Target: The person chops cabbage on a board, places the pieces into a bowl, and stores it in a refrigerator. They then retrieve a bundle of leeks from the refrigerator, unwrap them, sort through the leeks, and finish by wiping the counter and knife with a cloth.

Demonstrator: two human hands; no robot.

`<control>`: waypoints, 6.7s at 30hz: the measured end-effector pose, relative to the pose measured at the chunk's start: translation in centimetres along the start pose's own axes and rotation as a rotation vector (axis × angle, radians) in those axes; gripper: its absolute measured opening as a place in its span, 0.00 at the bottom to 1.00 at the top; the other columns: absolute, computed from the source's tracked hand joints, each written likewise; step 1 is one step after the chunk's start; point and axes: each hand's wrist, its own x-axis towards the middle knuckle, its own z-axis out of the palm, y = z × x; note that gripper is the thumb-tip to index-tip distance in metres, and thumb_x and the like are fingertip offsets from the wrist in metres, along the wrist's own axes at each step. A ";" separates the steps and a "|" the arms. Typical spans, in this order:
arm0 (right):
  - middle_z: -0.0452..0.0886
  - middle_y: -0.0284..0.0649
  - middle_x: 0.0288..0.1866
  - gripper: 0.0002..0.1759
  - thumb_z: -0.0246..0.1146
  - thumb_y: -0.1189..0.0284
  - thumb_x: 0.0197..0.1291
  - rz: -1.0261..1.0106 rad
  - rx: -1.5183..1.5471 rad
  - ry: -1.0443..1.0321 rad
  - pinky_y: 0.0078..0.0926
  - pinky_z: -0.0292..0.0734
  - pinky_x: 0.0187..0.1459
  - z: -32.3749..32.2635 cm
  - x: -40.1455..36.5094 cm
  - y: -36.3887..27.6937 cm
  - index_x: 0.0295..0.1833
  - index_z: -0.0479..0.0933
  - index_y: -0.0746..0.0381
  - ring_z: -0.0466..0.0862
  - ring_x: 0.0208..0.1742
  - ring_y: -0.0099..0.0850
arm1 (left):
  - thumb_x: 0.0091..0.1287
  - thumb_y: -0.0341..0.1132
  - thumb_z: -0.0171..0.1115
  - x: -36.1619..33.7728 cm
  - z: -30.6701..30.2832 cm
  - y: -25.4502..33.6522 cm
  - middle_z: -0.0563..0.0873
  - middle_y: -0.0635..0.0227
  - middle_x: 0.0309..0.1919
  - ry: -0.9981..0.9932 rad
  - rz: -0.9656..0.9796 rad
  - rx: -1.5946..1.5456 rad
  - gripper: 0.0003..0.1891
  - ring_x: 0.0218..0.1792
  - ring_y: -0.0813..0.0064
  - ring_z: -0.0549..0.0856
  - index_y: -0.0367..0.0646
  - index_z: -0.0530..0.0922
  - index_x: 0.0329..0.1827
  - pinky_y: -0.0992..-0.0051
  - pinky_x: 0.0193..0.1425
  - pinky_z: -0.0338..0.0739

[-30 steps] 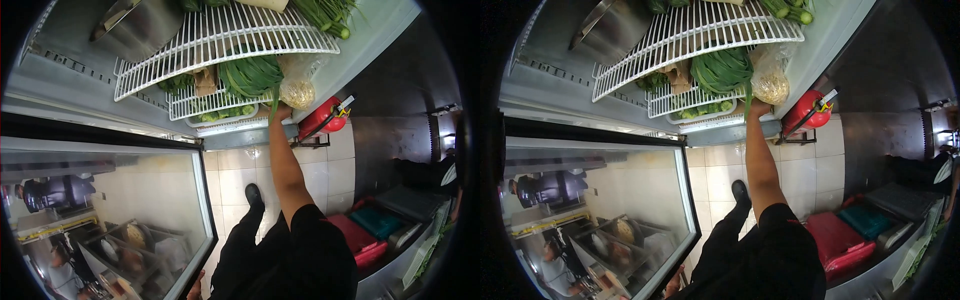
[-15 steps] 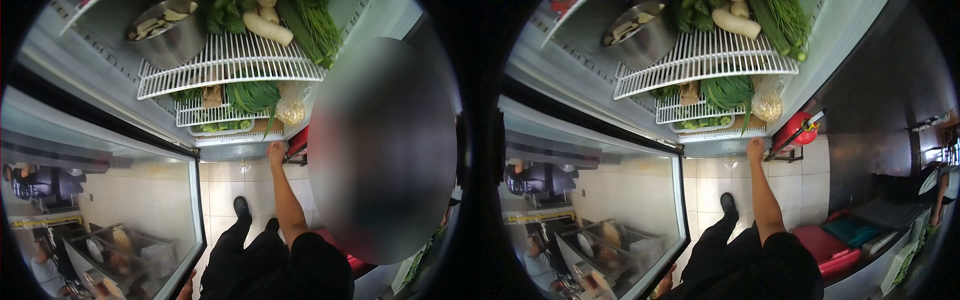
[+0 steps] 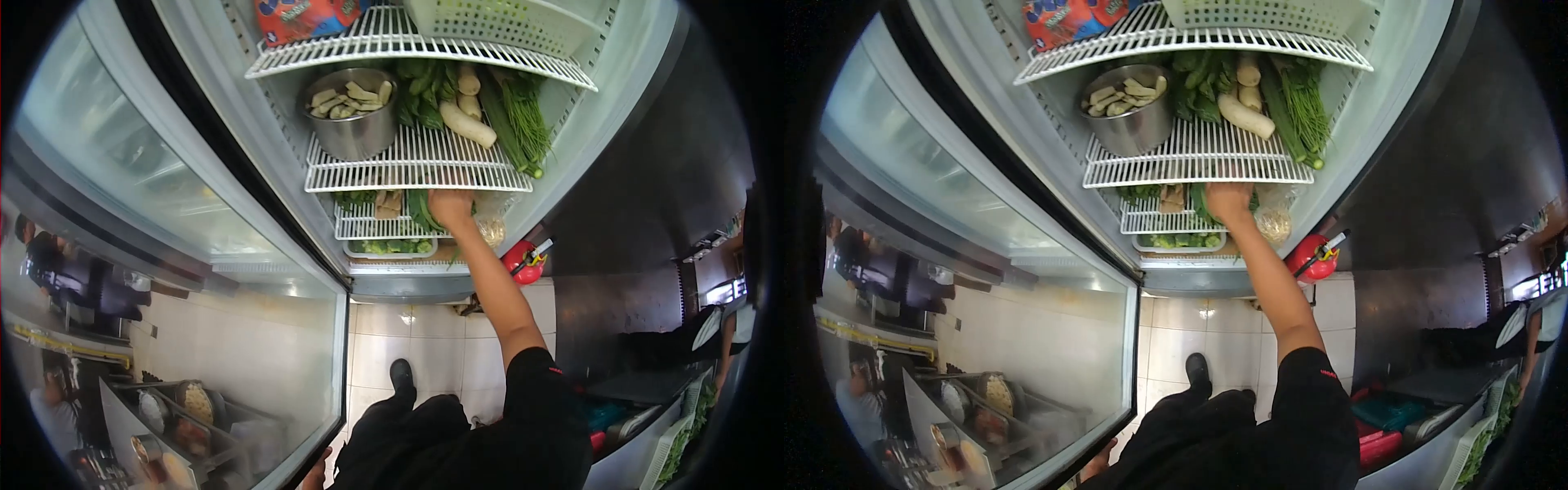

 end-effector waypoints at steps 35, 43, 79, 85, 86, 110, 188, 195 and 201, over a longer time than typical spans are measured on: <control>0.72 0.47 0.65 0.34 0.63 0.61 0.64 0.328 1.038 -0.711 0.37 0.73 0.61 4.5 3.7 3.6 0.72 0.61 0.60 0.76 0.59 0.37 | 0.57 0.59 0.68 7.2 -0.3 -7.3 0.66 0.58 0.70 -0.354 -0.152 0.116 0.45 0.70 0.58 0.65 0.46 0.61 0.73 0.60 0.67 0.67; 0.81 0.44 0.51 0.35 0.66 0.45 0.54 0.807 1.656 -1.046 0.30 0.79 0.46 -3.2 -6.2 4.4 0.55 0.77 0.64 0.83 0.46 0.32 | 0.56 0.60 0.68 6.9 -0.2 -8.9 0.65 0.58 0.71 -0.394 -0.146 0.193 0.47 0.70 0.58 0.65 0.47 0.60 0.74 0.60 0.66 0.68; 0.72 0.44 0.60 0.44 0.73 0.64 0.41 0.505 -0.130 0.160 0.44 0.60 0.65 -64.0 -54.9 5.1 0.67 0.65 0.53 0.71 0.64 0.42 | 0.67 0.62 0.47 -31.4 34.5 11.1 0.46 0.51 0.73 -2.632 -0.839 0.964 0.43 0.70 0.40 0.56 0.43 0.46 0.76 0.39 0.64 0.63; 0.65 0.46 0.70 0.36 0.63 0.76 0.49 0.875 -0.790 0.193 0.49 0.62 0.65 -62.8 -60.0 7.4 0.66 0.69 0.44 0.63 0.72 0.47 | 0.63 0.46 0.57 -33.2 41.4 1.9 0.82 0.54 0.50 -2.525 -0.424 0.858 0.29 0.49 0.63 0.82 0.34 0.72 0.62 0.62 0.54 0.78; 0.63 0.44 0.73 0.36 0.61 0.79 0.50 1.146 -0.732 0.210 0.50 0.63 0.65 -62.1 -59.2 6.0 0.67 0.70 0.44 0.63 0.73 0.50 | 0.60 0.47 0.57 -33.0 44.5 0.2 0.84 0.55 0.46 -2.546 0.286 0.754 0.29 0.46 0.63 0.83 0.31 0.76 0.57 0.67 0.53 0.78; 0.79 0.48 0.30 0.17 0.58 0.61 0.61 1.319 -0.146 0.717 0.40 0.73 0.38 -51.1 -63.2 1.9 0.31 0.78 0.65 0.79 0.33 0.44 | 0.59 0.47 0.71 -43.8 41.4 -4.7 0.80 0.54 0.54 -2.255 0.901 1.558 0.33 0.48 0.64 0.83 0.26 0.74 0.57 0.67 0.52 0.79; 0.83 0.41 0.49 0.23 0.52 0.59 0.72 1.534 0.591 1.654 0.27 0.80 0.48 -60.2 -69.1 2.5 0.58 0.75 0.68 0.84 0.45 0.28 | 0.53 0.59 0.71 -45.7 37.0 -9.2 0.68 0.43 0.65 -2.028 1.694 1.180 0.55 0.67 0.53 0.69 0.31 0.52 0.73 0.65 0.70 0.64; 0.81 0.43 0.55 0.25 0.51 0.58 0.72 1.241 0.824 1.901 0.29 0.78 0.55 -57.3 -68.2 2.1 0.62 0.71 0.68 0.82 0.52 0.31 | 0.53 0.50 0.75 -47.6 36.9 -9.1 0.73 0.48 0.61 -2.482 0.744 1.076 0.52 0.56 0.59 0.78 0.34 0.52 0.72 0.68 0.63 0.72; 0.82 0.41 0.52 0.24 0.52 0.57 0.72 1.361 0.710 1.891 0.28 0.78 0.53 -60.1 -72.9 -0.8 0.58 0.74 0.67 0.83 0.50 0.30 | 0.61 0.44 0.69 -46.5 42.4 -4.4 0.72 0.51 0.63 -2.344 0.840 1.052 0.42 0.59 0.68 0.76 0.34 0.56 0.71 0.70 0.62 0.72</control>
